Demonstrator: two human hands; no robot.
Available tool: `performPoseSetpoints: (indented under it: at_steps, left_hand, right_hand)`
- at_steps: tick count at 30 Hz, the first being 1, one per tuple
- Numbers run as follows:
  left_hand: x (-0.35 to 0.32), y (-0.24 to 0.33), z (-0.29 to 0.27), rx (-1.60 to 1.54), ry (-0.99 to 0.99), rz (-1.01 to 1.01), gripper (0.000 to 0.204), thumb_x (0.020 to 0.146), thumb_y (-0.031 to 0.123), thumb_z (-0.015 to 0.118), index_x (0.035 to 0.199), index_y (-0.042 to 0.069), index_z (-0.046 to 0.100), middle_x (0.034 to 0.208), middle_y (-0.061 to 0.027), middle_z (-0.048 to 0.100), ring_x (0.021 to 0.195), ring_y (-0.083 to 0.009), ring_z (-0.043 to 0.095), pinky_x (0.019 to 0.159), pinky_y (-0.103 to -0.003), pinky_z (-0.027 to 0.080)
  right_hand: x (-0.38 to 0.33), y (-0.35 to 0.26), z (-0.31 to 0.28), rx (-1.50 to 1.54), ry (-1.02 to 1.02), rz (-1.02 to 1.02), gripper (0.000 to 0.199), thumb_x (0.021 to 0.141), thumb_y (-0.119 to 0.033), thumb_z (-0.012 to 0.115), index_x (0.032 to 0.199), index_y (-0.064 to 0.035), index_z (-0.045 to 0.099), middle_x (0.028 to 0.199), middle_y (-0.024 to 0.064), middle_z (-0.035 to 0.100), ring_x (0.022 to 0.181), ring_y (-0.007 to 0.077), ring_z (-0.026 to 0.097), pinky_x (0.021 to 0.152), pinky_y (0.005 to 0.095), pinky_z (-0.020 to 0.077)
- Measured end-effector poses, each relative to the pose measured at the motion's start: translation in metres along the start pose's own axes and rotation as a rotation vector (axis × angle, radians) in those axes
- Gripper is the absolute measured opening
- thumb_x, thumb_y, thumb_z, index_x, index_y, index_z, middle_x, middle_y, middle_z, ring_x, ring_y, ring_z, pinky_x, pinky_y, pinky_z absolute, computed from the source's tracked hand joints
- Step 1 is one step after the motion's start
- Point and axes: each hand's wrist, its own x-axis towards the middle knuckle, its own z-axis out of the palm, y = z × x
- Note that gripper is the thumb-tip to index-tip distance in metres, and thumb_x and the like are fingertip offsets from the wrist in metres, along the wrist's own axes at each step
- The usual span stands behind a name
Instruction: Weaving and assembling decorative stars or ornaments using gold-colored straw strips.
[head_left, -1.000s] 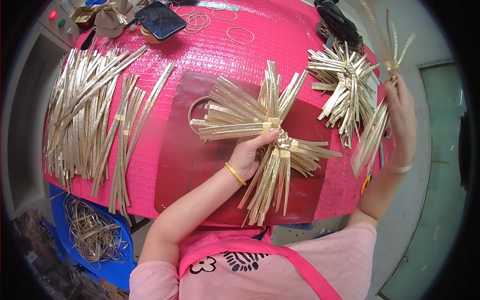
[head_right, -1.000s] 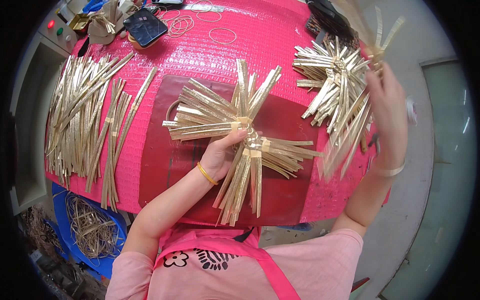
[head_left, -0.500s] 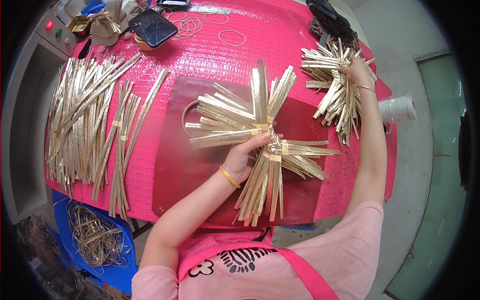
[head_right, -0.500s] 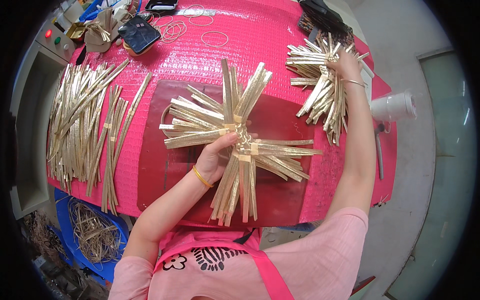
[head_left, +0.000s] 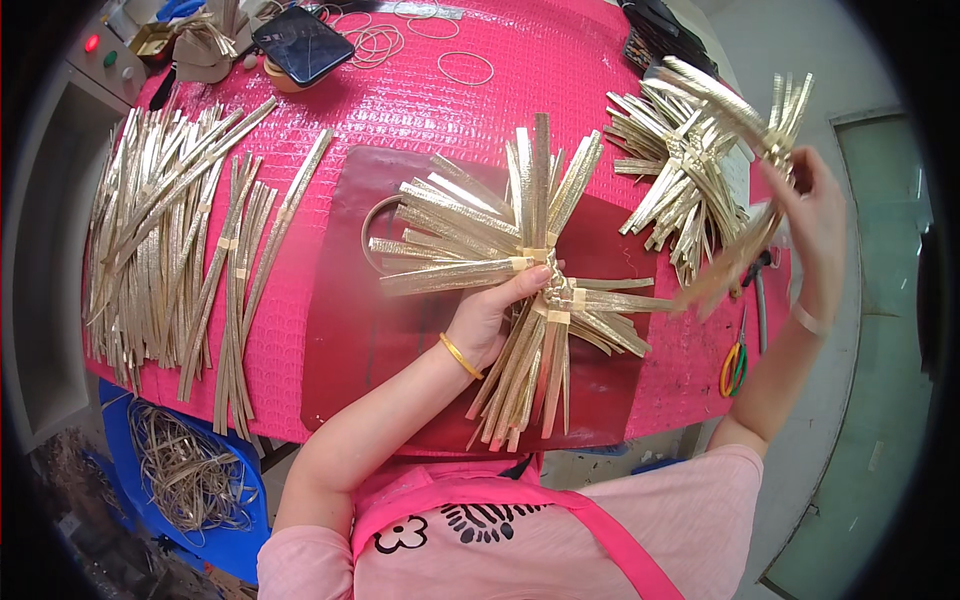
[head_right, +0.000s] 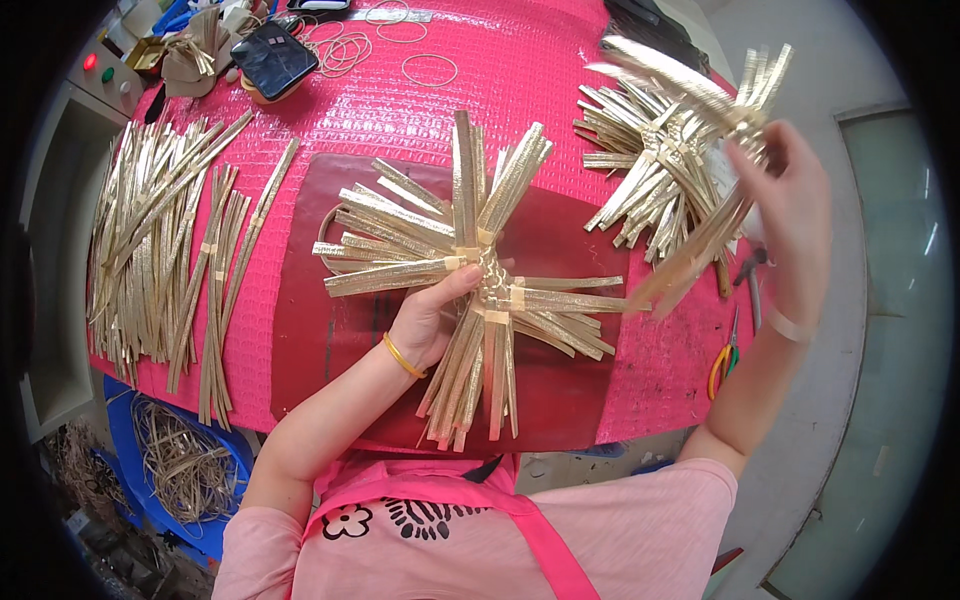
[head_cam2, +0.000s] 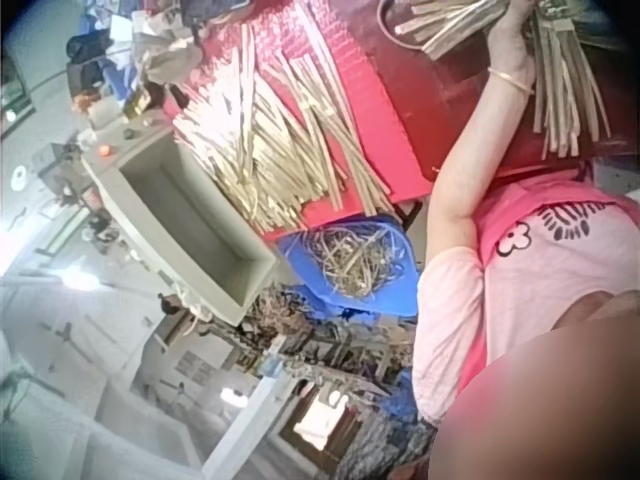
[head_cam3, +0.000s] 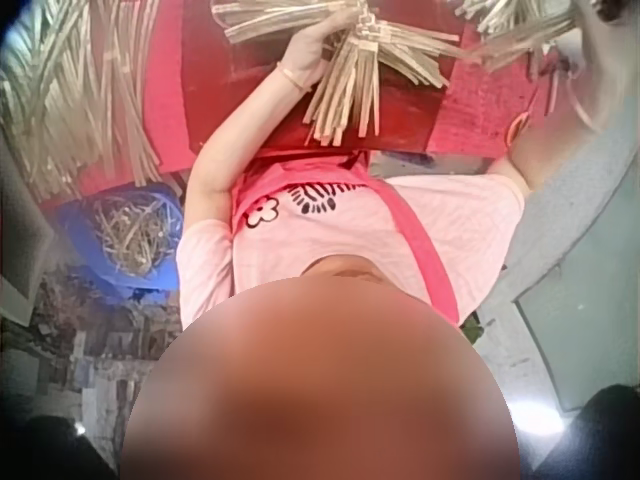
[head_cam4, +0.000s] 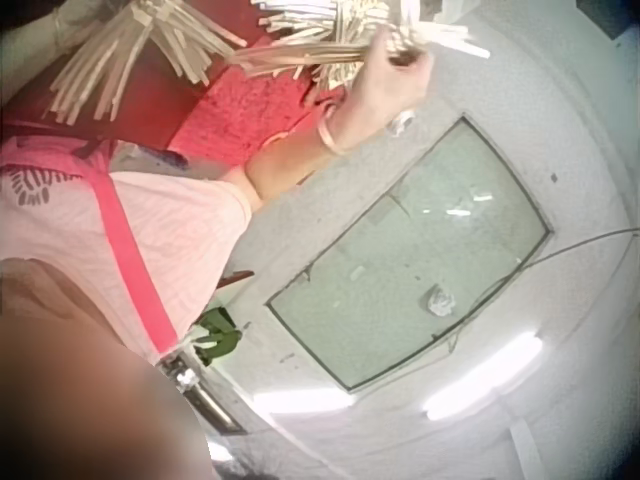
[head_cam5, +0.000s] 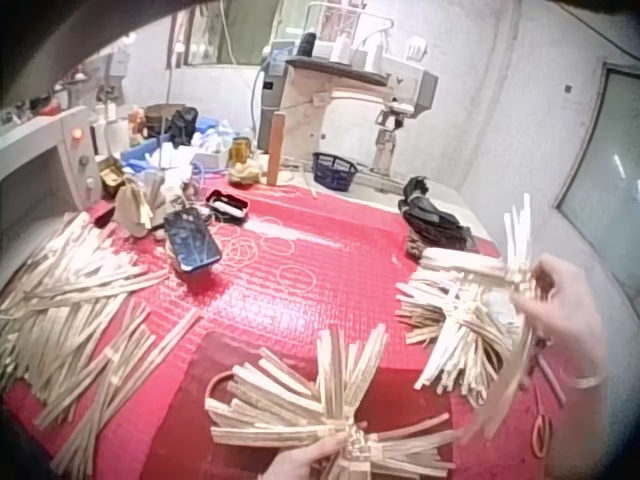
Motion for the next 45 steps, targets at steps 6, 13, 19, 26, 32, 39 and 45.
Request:
performPoseSetpoints:
  at_steps: [6, 13, 19, 26, 32, 39, 45]
  left_hand:
    - [-0.014, -0.006, -0.009, 0.254, -0.061, 0.007, 0.042, 0.074, 0.020, 0.057, 0.110, 0.003, 0.043, 0.101, -0.0061, 0.052, 0.092, -0.0162, 0.050, 0.081, -0.030, 0.040]
    - [-0.004, -0.006, 0.001, -0.026, -0.018, -0.110, 0.027, 0.075, 0.017, 0.056, 0.097, 0.001, 0.051, 0.084, -0.0063, 0.056, 0.072, -0.0140, 0.055, 0.064, -0.027, 0.046]
    - [-0.004, -0.001, -0.016, 0.036, -0.014, -0.054, 0.041, 0.075, 0.015, 0.051, 0.110, -0.003, 0.042, 0.102, -0.0141, 0.052, 0.090, -0.0208, 0.053, 0.078, -0.034, 0.045]
    - [0.001, -0.006, -0.015, -0.022, -0.020, -0.084, 0.038, 0.076, 0.015, 0.051, 0.109, -0.003, 0.043, 0.098, -0.0137, 0.053, 0.087, -0.0208, 0.054, 0.076, -0.035, 0.045]
    - [-0.002, -0.005, -0.005, -0.009, 0.022, -0.041, 0.035, 0.075, 0.016, 0.053, 0.104, -0.002, 0.046, 0.089, -0.0103, 0.055, 0.079, -0.0182, 0.056, 0.072, -0.032, 0.046]
    - [-0.006, -0.002, 0.002, -0.054, 0.023, -0.042, 0.024, 0.074, 0.015, 0.057, 0.095, 0.002, 0.052, 0.084, -0.0058, 0.057, 0.075, -0.0129, 0.054, 0.069, -0.026, 0.044]
    - [-0.017, 0.005, -0.001, 0.309, -0.023, -0.014, 0.029, 0.075, 0.014, 0.057, 0.099, 0.001, 0.050, 0.089, -0.0042, 0.055, 0.084, -0.0123, 0.052, 0.073, -0.026, 0.043]
  right_hand:
    - [-0.115, -0.078, 0.106, -0.023, -0.445, -0.397, 0.033, 0.070, -0.023, 0.059, 0.089, 0.0003, 0.046, 0.076, 0.0133, 0.050, 0.072, 0.0292, 0.051, 0.062, 0.0368, 0.0424]
    - [0.018, 0.021, 0.114, -0.568, 0.145, -0.055, 0.042, 0.069, -0.041, 0.057, 0.081, -0.0004, 0.058, 0.084, 0.0154, 0.058, 0.077, 0.0248, 0.056, 0.073, 0.0356, 0.0401]
    - [0.056, 0.050, 0.134, -0.430, -0.059, 0.257, 0.043, 0.062, -0.036, 0.057, 0.084, 0.0005, 0.056, 0.080, 0.0174, 0.058, 0.080, 0.0298, 0.056, 0.073, 0.0391, 0.0390]
    - [0.103, 0.132, 0.148, -0.105, -0.254, 0.234, 0.043, 0.059, -0.033, 0.059, 0.080, 0.0048, 0.055, 0.070, 0.0189, 0.057, 0.065, 0.0324, 0.056, 0.063, 0.0373, 0.0433]
    - [0.075, 0.108, 0.060, -0.281, 0.025, 0.204, 0.040, 0.067, -0.034, 0.058, 0.083, 0.0026, 0.054, 0.071, 0.0134, 0.058, 0.067, 0.0195, 0.057, 0.060, 0.0307, 0.0423]
    - [-0.040, -0.022, 0.014, 0.105, -0.028, 0.062, 0.028, 0.078, -0.021, 0.052, 0.096, -0.0005, 0.050, 0.065, 0.0058, 0.051, 0.060, 0.0068, 0.047, 0.055, 0.0225, 0.0386]
    - [-0.140, -0.088, 0.118, 0.076, -0.313, -0.307, 0.031, 0.065, -0.015, 0.062, 0.088, -0.0013, 0.047, 0.082, 0.0156, 0.050, 0.072, 0.0279, 0.051, 0.063, 0.0328, 0.0414]
